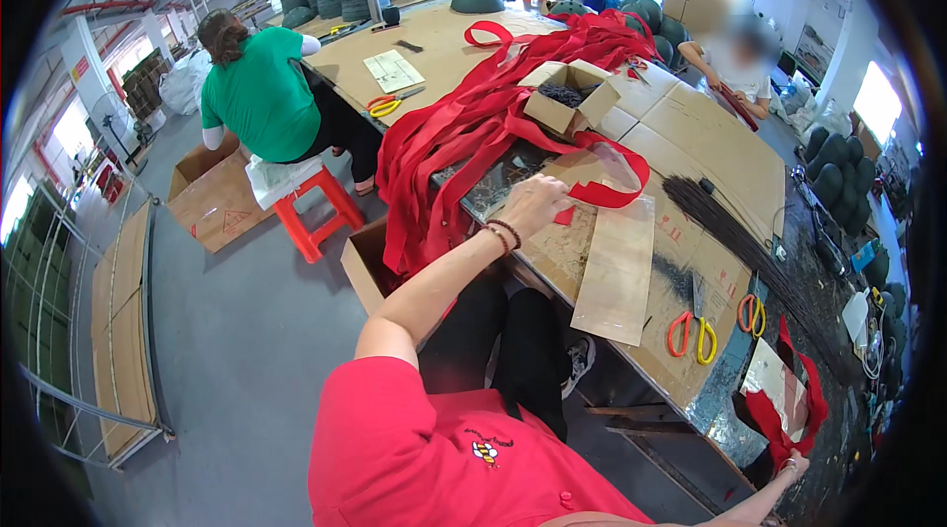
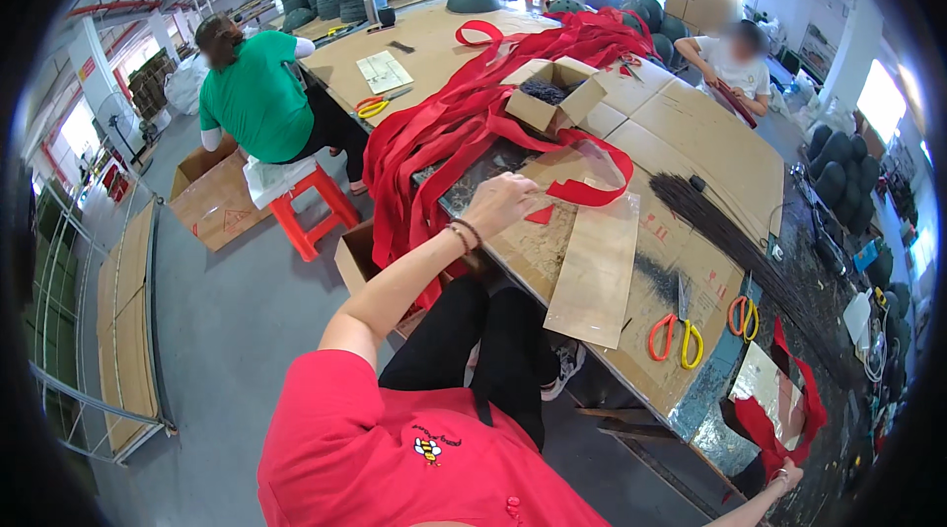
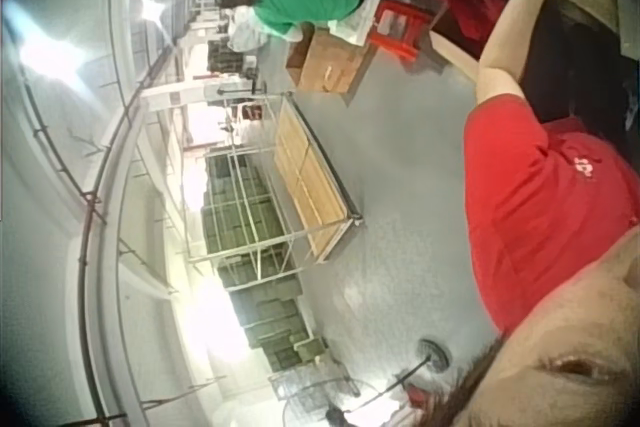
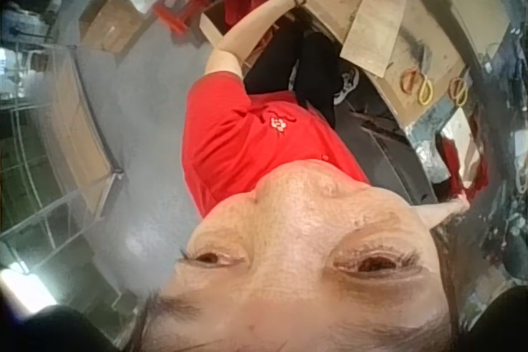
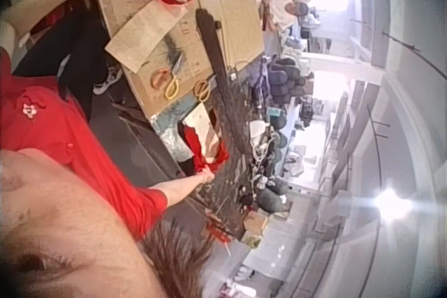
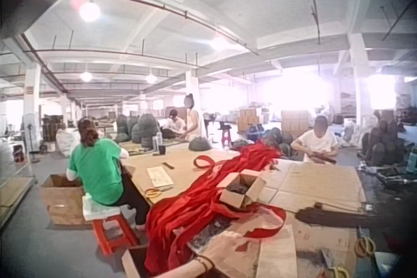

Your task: Cutting and folding red fabric strips to create decorative bows.

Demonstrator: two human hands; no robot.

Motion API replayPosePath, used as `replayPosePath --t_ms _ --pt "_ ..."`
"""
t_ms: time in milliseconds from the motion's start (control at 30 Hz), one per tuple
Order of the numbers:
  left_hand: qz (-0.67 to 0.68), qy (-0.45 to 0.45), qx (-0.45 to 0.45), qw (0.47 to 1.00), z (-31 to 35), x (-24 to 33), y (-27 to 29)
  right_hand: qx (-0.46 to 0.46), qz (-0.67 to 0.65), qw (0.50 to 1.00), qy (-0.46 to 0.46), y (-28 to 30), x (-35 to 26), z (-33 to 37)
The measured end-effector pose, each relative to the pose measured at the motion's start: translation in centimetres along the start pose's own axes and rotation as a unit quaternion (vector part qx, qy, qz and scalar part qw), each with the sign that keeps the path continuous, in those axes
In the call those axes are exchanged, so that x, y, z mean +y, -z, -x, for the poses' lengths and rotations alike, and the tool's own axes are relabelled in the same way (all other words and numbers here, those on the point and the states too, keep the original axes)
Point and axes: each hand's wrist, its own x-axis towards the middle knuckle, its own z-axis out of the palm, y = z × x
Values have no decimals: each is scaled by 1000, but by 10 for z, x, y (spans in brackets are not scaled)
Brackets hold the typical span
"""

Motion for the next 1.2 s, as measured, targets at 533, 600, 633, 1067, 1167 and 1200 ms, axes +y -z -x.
replayPosePath --t_ms 533,600,633,1067,1167,1200 --pt "714 9 -225 663 -17 134 -14 54 -448 725 520 159 -327 395" --pt "804 -32 -149 575 -7 120 6 -23 -460 707 537 149 -351 465" --pt "805 -36 -151 573 -1 109 11 -55 -476 675 561 142 -357 491" --pt "707 208 71 673 89 10 78 -377 -460 540 596 76 -417 632" --pt "726 214 58 650 86 6 84 -356 -441 561 603 73 -426 645" --pt "733 195 61 648 84 6 86 -378 -418 568 600 69 -426 644"
